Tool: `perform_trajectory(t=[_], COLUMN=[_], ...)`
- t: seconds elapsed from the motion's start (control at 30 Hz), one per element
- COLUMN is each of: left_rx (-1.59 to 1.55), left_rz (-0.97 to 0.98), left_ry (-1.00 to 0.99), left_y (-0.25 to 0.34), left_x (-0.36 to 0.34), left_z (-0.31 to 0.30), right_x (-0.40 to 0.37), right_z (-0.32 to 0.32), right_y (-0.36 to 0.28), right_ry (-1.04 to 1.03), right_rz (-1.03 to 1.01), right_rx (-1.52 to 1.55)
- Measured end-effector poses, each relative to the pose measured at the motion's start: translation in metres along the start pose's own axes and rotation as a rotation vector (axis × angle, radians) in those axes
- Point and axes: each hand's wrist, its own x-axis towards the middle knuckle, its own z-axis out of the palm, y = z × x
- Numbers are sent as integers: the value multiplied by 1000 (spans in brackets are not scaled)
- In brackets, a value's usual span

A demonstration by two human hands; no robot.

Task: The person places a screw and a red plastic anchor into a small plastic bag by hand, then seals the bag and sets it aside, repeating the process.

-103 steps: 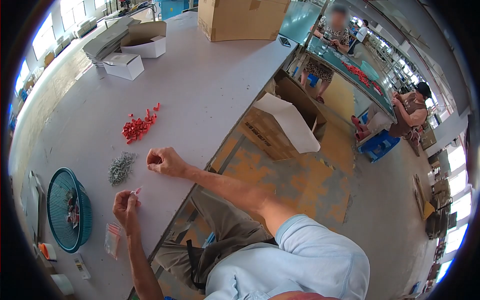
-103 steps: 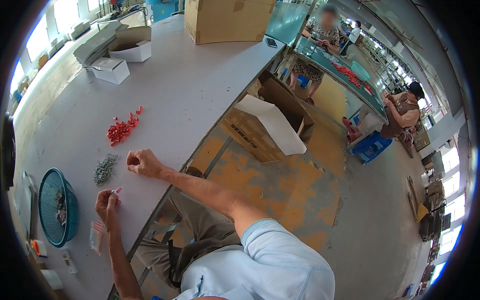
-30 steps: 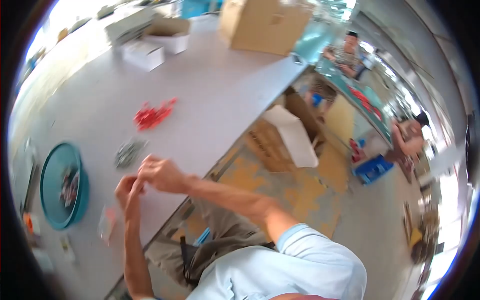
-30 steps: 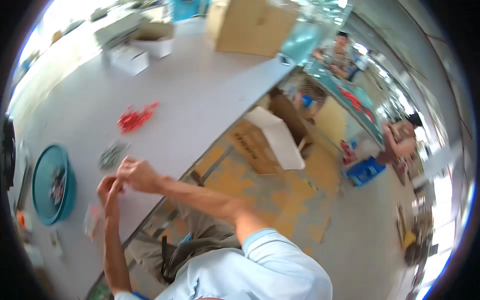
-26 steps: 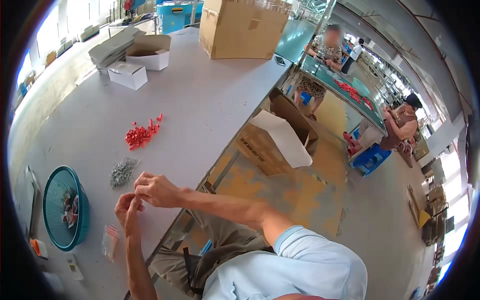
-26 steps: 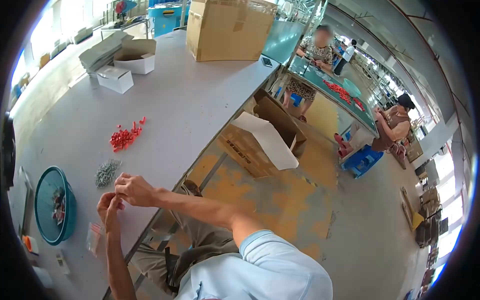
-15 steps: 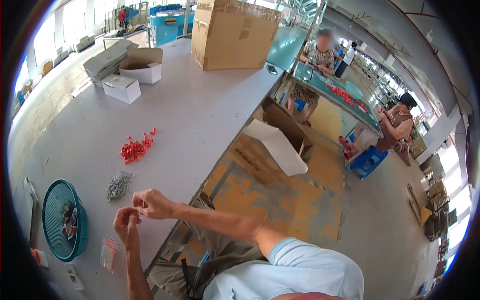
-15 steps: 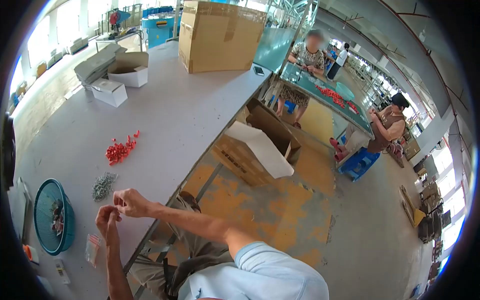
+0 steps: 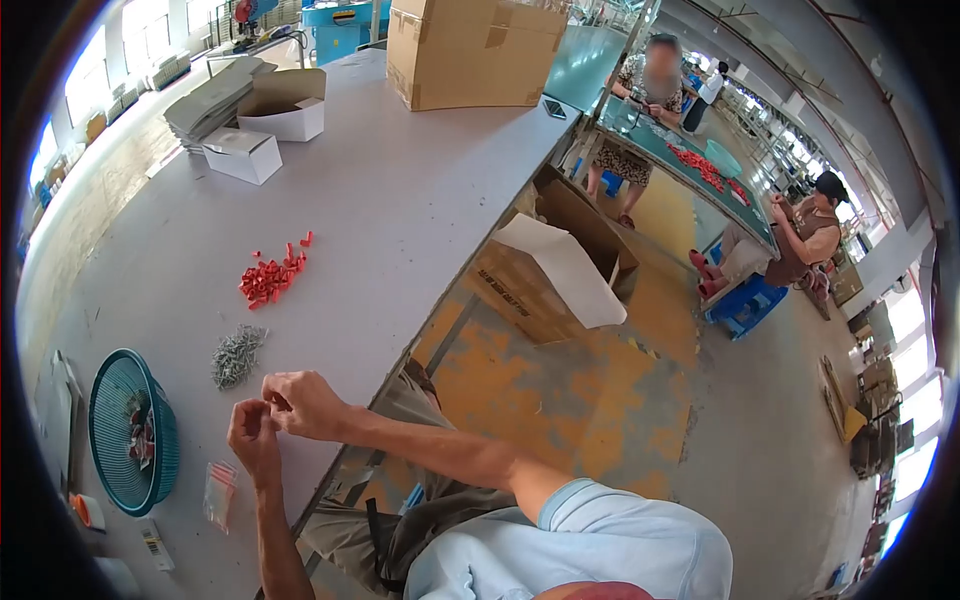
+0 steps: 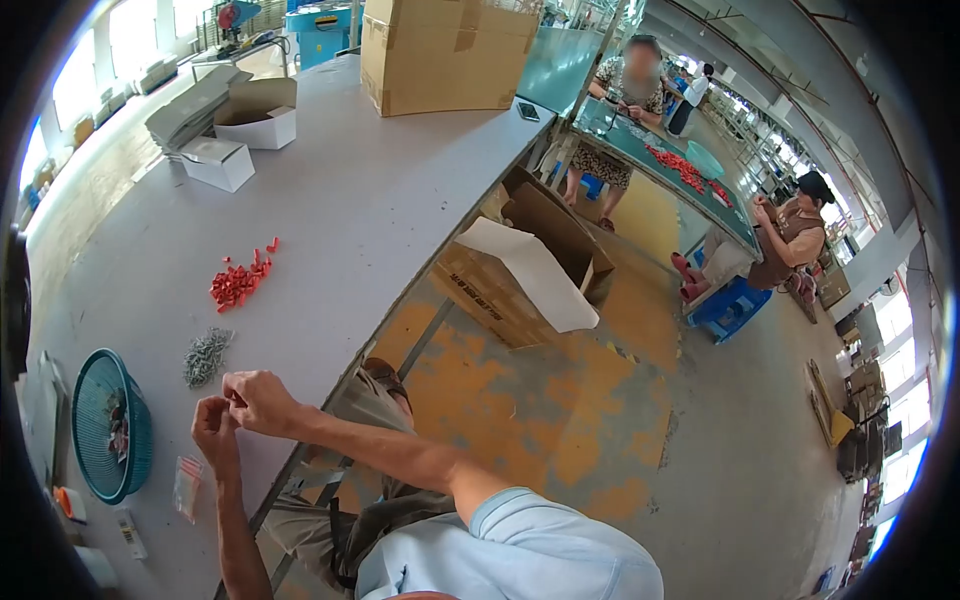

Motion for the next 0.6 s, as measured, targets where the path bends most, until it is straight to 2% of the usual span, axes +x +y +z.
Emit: perform_trajectory(t=[0.1, 0.2, 0.43, 0.53, 0.6], left_rx=[-116, -202, -290, -301, -172], left_rz=[-62, -134, -201, -228, -223], left_ry=[-52, -103, -125, -162, -158], left_y=[7, 20, 28, 32, 31], left_x=[1, 1, 1, 2, 4], left_z=[-5, -5, -1, -1, -2], right_x=[-2, -3, -1, -2, -4], right_z=[-1, -8, -17, -24, -19], right_y=[3, 4, 9, 14, 23], right_ry=[-60, -97, -96, -135, -97], right_rz=[-66, -35, -49, -31, -116], right_rx=[27, 132, 41, 17, 49])
